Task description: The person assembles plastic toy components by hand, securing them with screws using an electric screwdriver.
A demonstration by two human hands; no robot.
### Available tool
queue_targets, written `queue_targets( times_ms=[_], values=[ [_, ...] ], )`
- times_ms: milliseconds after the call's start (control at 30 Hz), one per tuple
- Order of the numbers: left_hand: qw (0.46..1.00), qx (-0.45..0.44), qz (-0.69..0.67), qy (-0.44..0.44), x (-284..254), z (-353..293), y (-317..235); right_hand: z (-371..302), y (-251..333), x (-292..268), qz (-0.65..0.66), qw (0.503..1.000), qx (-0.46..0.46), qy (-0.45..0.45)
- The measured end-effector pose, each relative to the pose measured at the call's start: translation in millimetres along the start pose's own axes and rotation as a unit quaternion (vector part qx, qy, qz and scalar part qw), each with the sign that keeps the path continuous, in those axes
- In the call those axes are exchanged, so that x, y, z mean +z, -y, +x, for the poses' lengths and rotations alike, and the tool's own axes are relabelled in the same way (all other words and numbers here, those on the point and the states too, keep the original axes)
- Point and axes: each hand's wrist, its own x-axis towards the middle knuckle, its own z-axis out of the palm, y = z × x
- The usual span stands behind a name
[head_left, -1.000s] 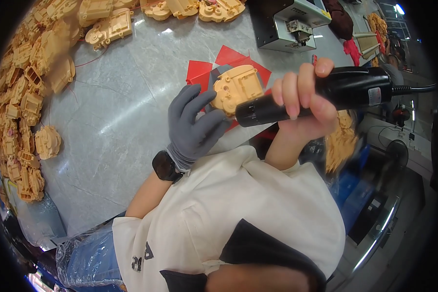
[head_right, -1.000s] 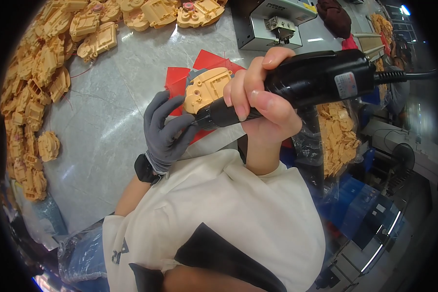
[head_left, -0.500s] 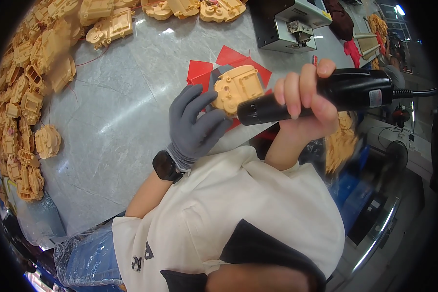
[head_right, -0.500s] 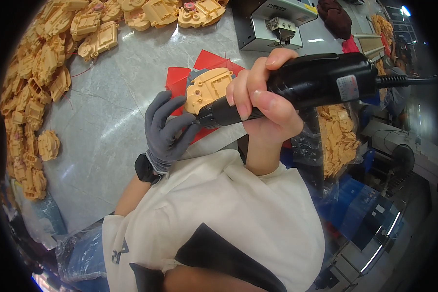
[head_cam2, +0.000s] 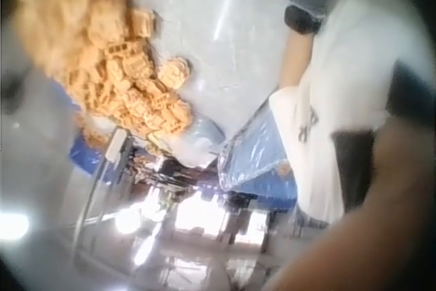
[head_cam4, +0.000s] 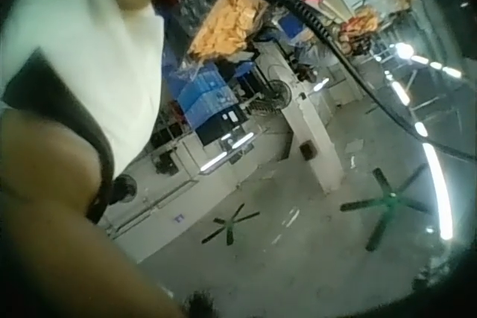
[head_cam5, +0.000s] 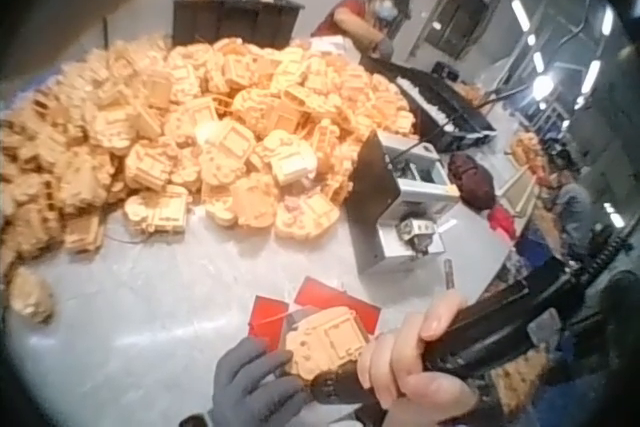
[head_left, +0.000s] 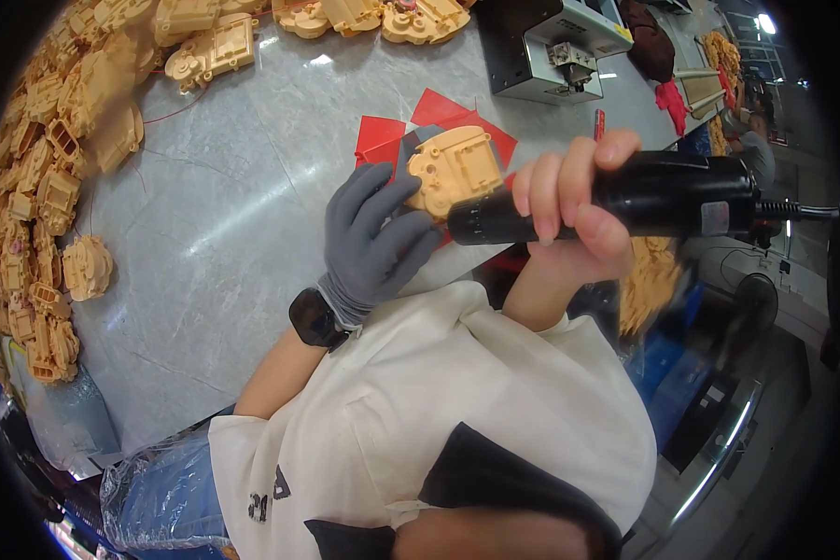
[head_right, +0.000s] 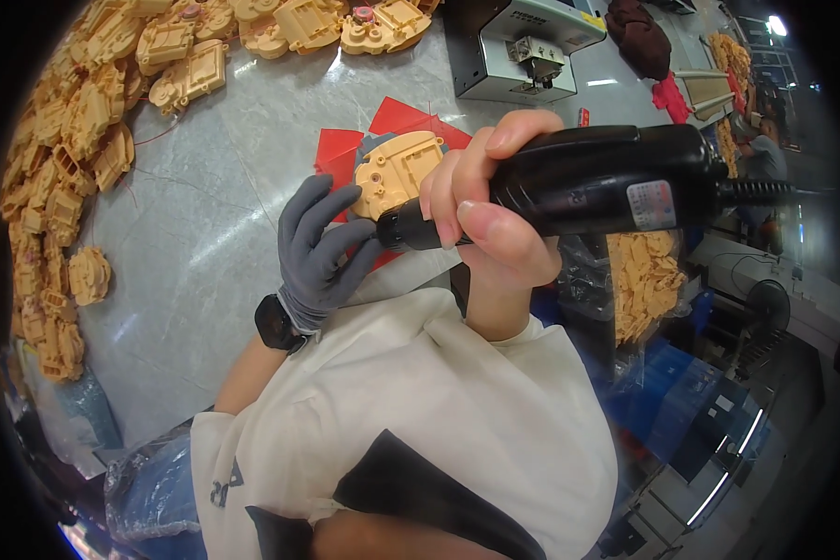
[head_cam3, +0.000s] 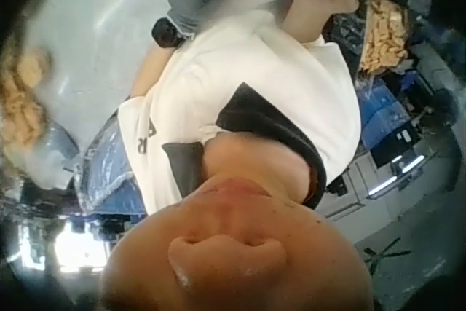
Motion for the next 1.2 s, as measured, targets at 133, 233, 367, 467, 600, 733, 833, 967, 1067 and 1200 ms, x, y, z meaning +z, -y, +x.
queue_targets(
  times_ms=[133, 233, 367, 467, 600, 733, 833, 967, 1067, 1200],
  values=[
    [1.000, -0.002, 0.006, -0.022, 2.8, 0.5, -3.3, -1.7, 3.8, -2.8, -0.001, 1.000, -0.004, 0.013],
    [0.999, -0.039, -0.006, -0.017, 5.2, 4.4, -5.6, -3.0, 13.7, -4.4, -0.026, 0.999, -0.038, 0.007],
    [0.999, -0.040, -0.003, 0.028, 11.1, 7.9, 2.0, -3.9, 19.0, -7.1, -0.092, 0.993, -0.046, 0.067],
    [0.996, -0.040, 0.034, 0.076, 15.1, 0.1, 7.6, -6.0, 9.7, -5.7, -0.109, 0.991, -0.038, 0.071],
    [0.996, -0.033, 0.032, 0.077, 13.9, 3.9, 4.3, -6.6, 7.0, -1.3, -0.136, 0.988, -0.051, 0.060],
    [0.997, -0.035, 0.025, 0.071, 14.9, 2.0, 5.4, -6.3, -0.3, 4.4, -0.146, 0.987, -0.043, 0.046],
    [0.997, -0.040, 0.024, 0.060, 15.2, -0.2, 6.5, -5.5, -6.6, 11.1, -0.175, 0.983, -0.043, 0.041],
    [0.998, -0.044, 0.017, 0.051, 13.8, 4.4, 8.9, -6.3, -7.5, 22.3, -0.202, 0.978, -0.021, 0.047],
    [0.997, -0.047, -0.028, 0.046, 11.6, 8.4, 13.9, -4.6, -11.5, 21.1, -0.210, 0.976, -0.021, 0.047],
    [0.996, -0.058, -0.039, 0.060, 5.9, 11.8, 13.0, -1.3, -10.9, 17.6, -0.213, 0.975, -0.003, 0.067]
  ],
)
